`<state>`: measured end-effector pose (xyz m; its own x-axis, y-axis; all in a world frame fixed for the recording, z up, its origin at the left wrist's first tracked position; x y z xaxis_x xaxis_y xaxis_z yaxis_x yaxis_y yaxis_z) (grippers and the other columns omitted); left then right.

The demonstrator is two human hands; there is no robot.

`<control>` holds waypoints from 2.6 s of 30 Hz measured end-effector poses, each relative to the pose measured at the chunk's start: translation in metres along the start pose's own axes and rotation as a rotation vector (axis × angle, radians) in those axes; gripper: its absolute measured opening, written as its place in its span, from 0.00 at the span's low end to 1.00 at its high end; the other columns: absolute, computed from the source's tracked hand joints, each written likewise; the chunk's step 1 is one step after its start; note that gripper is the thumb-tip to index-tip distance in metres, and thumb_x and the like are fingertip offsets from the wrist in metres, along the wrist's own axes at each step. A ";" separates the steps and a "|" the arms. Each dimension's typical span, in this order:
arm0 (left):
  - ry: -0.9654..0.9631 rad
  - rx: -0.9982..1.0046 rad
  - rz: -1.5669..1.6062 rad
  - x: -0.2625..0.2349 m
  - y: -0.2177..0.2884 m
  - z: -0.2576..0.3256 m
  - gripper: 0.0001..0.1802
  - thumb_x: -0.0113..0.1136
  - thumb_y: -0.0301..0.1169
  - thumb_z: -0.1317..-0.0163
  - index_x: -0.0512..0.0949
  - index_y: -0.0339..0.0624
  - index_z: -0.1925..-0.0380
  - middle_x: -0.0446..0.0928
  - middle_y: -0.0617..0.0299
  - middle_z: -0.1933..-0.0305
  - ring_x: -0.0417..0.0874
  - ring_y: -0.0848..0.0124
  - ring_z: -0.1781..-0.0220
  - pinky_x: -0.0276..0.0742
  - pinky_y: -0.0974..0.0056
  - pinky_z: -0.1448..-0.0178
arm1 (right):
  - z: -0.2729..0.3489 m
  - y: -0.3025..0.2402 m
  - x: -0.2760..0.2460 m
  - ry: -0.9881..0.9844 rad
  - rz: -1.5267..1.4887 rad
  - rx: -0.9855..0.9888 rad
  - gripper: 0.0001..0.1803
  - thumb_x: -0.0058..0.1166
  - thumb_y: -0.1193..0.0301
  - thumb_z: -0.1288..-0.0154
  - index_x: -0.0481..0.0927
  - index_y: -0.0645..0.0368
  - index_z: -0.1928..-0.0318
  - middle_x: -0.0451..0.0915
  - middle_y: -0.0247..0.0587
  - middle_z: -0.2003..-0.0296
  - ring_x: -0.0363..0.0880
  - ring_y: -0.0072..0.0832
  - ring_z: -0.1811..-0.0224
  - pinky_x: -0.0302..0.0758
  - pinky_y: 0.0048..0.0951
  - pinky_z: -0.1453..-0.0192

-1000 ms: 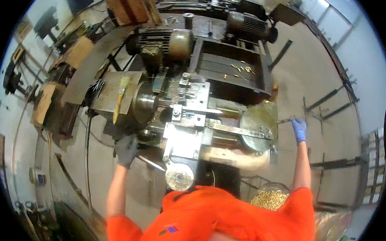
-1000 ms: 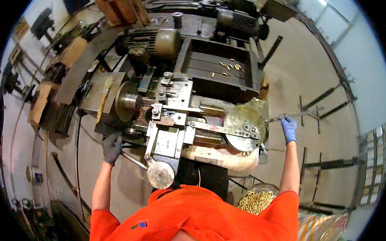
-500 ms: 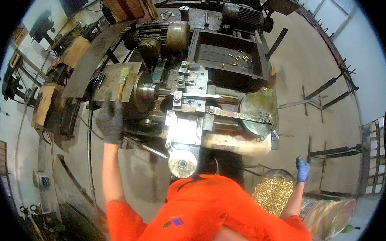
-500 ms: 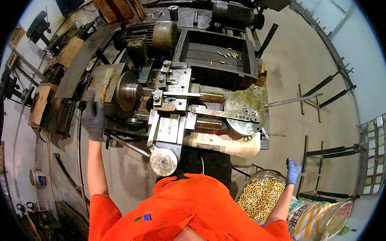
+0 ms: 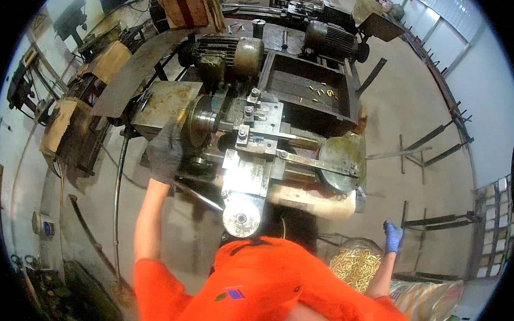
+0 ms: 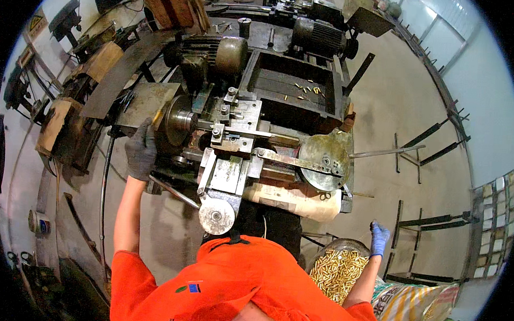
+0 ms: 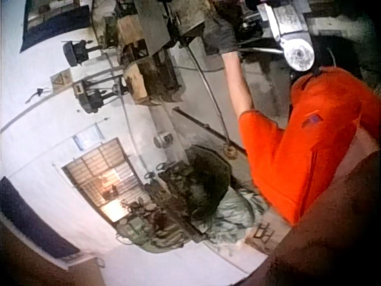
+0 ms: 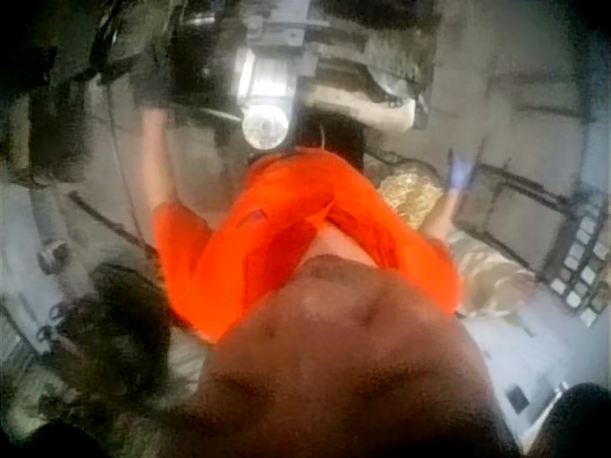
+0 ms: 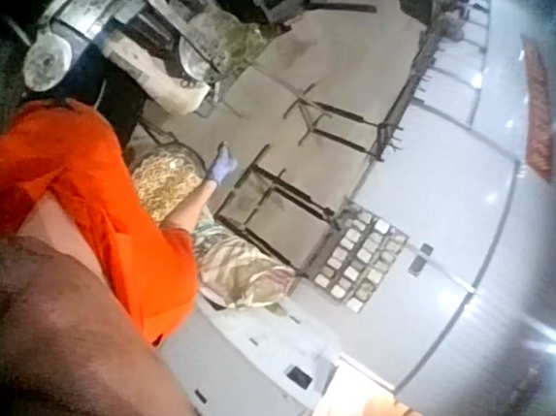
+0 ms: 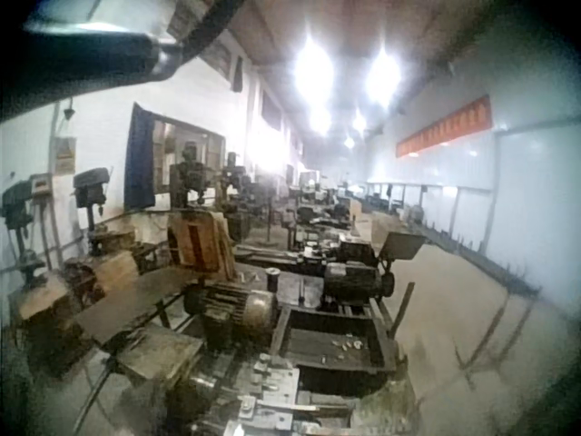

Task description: The person operates a metalworking machine in a factory setting, wearing blue gloves and an orange shirt. They repeatedly insert small brass-colored metal pieces into the machine's mechanism, manipulate a lever to process them, and then remove the finished parts, placing them into a nearby container.

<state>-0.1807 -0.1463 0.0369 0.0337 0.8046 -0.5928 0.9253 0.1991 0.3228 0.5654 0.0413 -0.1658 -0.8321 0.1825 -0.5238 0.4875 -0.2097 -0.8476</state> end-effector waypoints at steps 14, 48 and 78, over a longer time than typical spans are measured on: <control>-0.481 0.244 -0.221 0.093 0.050 -0.017 0.18 0.55 0.26 0.53 0.76 0.51 0.59 0.76 0.55 0.73 0.79 0.56 0.67 0.74 0.55 0.65 | 0.018 -0.039 0.022 -0.098 0.032 -0.083 0.14 0.57 0.61 0.42 0.83 0.62 0.71 0.77 0.29 0.78 0.68 0.16 0.77 0.65 0.22 0.72; -0.493 0.377 -0.176 0.115 0.061 -0.107 0.06 0.54 0.27 0.51 0.78 0.43 0.73 0.78 0.50 0.71 0.81 0.53 0.65 0.76 0.54 0.62 | 0.023 0.006 0.020 -0.037 -0.068 -0.011 0.13 0.58 0.65 0.43 0.82 0.64 0.71 0.77 0.30 0.79 0.68 0.16 0.78 0.65 0.22 0.73; -0.286 0.178 -0.173 -0.037 0.008 -0.048 0.13 0.56 0.32 0.41 0.78 0.35 0.60 0.78 0.45 0.65 0.81 0.55 0.65 0.75 0.60 0.62 | 0.093 0.009 -0.007 0.019 0.092 -0.005 0.12 0.55 0.68 0.45 0.80 0.67 0.71 0.77 0.36 0.79 0.71 0.19 0.77 0.69 0.27 0.71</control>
<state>-0.1929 -0.1477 0.0962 -0.0478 0.5739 -0.8175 0.9769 0.1976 0.0816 0.5509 -0.0507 -0.1615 -0.7785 0.1809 -0.6010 0.5631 -0.2213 -0.7962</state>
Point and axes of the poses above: each hand's wrist, its own z-axis away from the middle knuckle, its own x-axis out of the palm, y = z × x, the point moved 4 cm from there along -z, towards the middle knuckle
